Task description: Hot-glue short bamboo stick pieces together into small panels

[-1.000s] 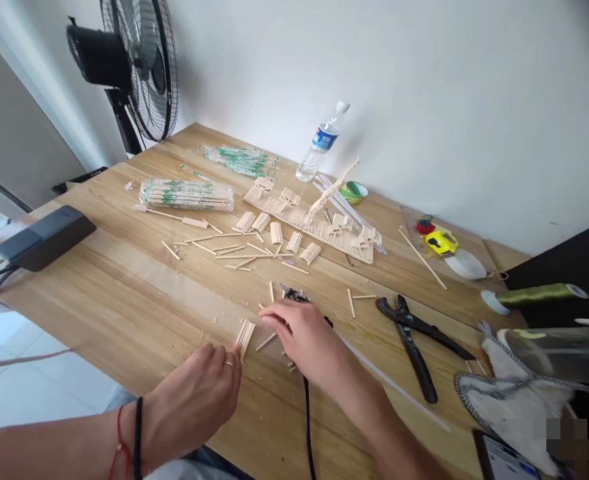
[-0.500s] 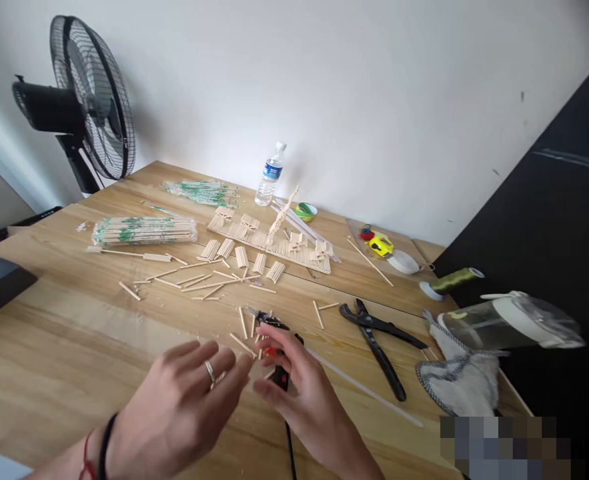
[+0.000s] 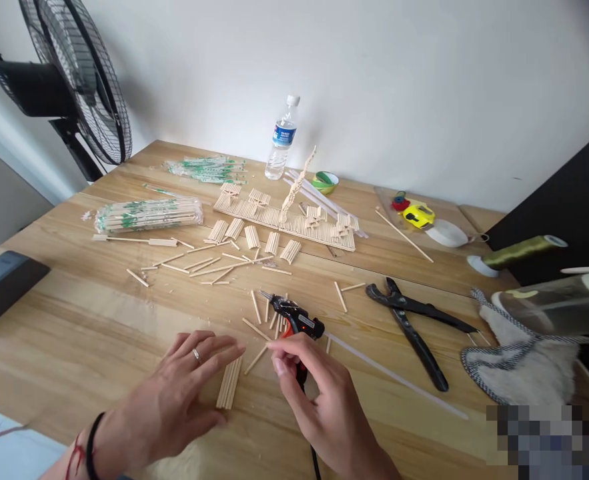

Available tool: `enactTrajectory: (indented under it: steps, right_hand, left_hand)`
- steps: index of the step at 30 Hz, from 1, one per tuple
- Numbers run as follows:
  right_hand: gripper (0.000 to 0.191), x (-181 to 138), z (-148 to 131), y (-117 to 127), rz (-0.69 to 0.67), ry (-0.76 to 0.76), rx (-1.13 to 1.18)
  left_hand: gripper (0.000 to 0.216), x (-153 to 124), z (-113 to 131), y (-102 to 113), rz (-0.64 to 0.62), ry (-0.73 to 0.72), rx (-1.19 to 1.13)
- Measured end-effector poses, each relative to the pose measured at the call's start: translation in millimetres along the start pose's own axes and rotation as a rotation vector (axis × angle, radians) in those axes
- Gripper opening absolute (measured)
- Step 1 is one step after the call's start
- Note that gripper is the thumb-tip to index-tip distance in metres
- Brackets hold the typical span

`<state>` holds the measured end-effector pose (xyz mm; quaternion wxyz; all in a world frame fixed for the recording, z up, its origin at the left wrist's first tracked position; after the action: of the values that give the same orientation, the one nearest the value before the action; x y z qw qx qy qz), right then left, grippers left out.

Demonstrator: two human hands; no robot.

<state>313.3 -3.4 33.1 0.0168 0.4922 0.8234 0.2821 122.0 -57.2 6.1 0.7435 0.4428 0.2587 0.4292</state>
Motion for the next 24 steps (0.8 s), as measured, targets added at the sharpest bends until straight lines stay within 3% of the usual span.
enactTrajectory:
  steps: [9, 13, 19, 24]
  right_hand:
    - [0.02, -3, -3, -4, 0.0, 0.025, -0.032]
    - [0.02, -4, -3, -3, 0.014, 0.022, -0.033]
    - [0.02, -2, -1, 7, 0.085, 0.025, -0.064]
    - [0.02, -1, 9, 19, 0.124, -0.003, -0.168]
  left_hand:
    - [0.071, 4, 3, -1, 0.041, 0.006, -0.148]
    - [0.061, 4, 0, 6, 0.136, 0.017, -0.181]
    - [0.043, 9, 0, 38, 0.296, 0.0, -0.139]
    - [0.036, 33, -2, 81, 0.441, 0.0, -0.101]
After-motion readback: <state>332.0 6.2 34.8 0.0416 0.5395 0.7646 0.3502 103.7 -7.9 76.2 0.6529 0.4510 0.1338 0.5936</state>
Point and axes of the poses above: each hand's wrist, its own x-axis towards the middle knuckle, its own y-axis out of the back of the hand, z = x × y, the point moved 7 cm from there along x, towards the middle knuckle, and after that the axes turned 6 degrees about -z, right-handed, at the moved point
